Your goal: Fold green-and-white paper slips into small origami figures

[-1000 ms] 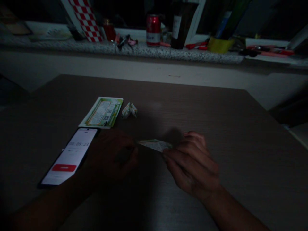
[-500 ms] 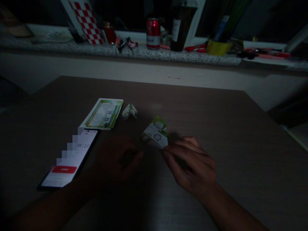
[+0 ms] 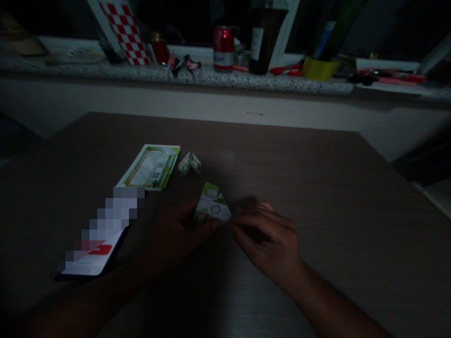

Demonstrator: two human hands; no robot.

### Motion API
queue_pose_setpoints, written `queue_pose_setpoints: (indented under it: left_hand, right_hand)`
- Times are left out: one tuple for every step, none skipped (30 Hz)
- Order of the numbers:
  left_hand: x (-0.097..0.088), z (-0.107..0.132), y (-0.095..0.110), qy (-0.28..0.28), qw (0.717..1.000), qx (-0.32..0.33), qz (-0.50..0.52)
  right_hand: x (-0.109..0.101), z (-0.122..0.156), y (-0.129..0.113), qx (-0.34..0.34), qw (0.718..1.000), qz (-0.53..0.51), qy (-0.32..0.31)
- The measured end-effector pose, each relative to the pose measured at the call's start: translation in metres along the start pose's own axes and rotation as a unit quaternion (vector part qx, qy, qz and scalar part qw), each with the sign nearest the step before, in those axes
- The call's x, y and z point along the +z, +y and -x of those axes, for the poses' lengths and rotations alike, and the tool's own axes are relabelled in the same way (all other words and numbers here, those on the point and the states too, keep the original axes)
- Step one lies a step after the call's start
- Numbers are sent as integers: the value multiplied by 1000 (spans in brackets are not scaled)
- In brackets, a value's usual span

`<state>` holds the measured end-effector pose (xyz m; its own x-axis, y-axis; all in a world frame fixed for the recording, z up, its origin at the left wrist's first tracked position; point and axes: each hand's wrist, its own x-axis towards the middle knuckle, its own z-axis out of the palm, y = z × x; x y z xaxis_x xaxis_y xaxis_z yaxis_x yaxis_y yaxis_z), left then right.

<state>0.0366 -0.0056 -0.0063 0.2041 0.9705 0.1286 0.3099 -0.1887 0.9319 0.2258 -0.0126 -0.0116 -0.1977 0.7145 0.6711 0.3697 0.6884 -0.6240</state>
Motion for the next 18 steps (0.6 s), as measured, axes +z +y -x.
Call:
queue_pose_setpoints:
  left_hand:
    - [0,0,0,1,1000,2,6]
    - [0,0,1,2,1000,4,8]
    - [0,-1,1,4,1000,5,7]
    - [0,-1,2,4,1000,5,4]
    - [-1,-1,2,2,1000,5,0]
    - [-1,-1,3,0,1000,4,-8]
    - [-1,-1,3,-4,1000,2,-19]
    - [-1,-1,3,-8,1000,-2,-29]
    - [-1,-1,3,-12,999,-8,-37]
    - [-1,0,2,-15,999,-12,-41]
    - [0,0,2,-17,999,-12,-42]
    - [1,0,2,-18,999,-8,-42]
    - [2,0,1,-16,999,-2,-41]
    - [2,0,2,-12,999,5,-42]
    - [3,1,2,-5,999,11,-43]
    - [4,1,3,2,999,13,-44]
    - [4,1,4,8,999,10,-44]
    - [4,1,5,13,999,6,-42]
  right_hand:
    - [0,1,1,15,1000,-5,-2]
    - [1,2,1,35,999,-5,-3]
    - [1,3,1,60,998,-3,-3]
    - [2,4,1,88,996,-2,-3]
    - [2,5,1,115,993,-4,-6]
    - [2,5,1,138,990,-7,-11]
    - [2,5,0,151,988,-12,-17]
    - [2,5,-1,154,988,-16,-22]
    - [2,4,-2,151,988,-15,-21]
    - [3,3,-3,143,989,-11,-15]
    - [3,2,-5,135,991,-11,-10]
    - [4,1,-6,126,992,-17,-5]
    - [5,1,-7,117,993,-24,-2]
    - [6,1,-8,109,994,-31,1]
    - [7,1,-8,102,994,-36,3]
    - [8,1,-9,95,995,-37,4]
    - [9,0,-9,88,995,-36,5]
    - [10,0,-9,80,996,-32,5]
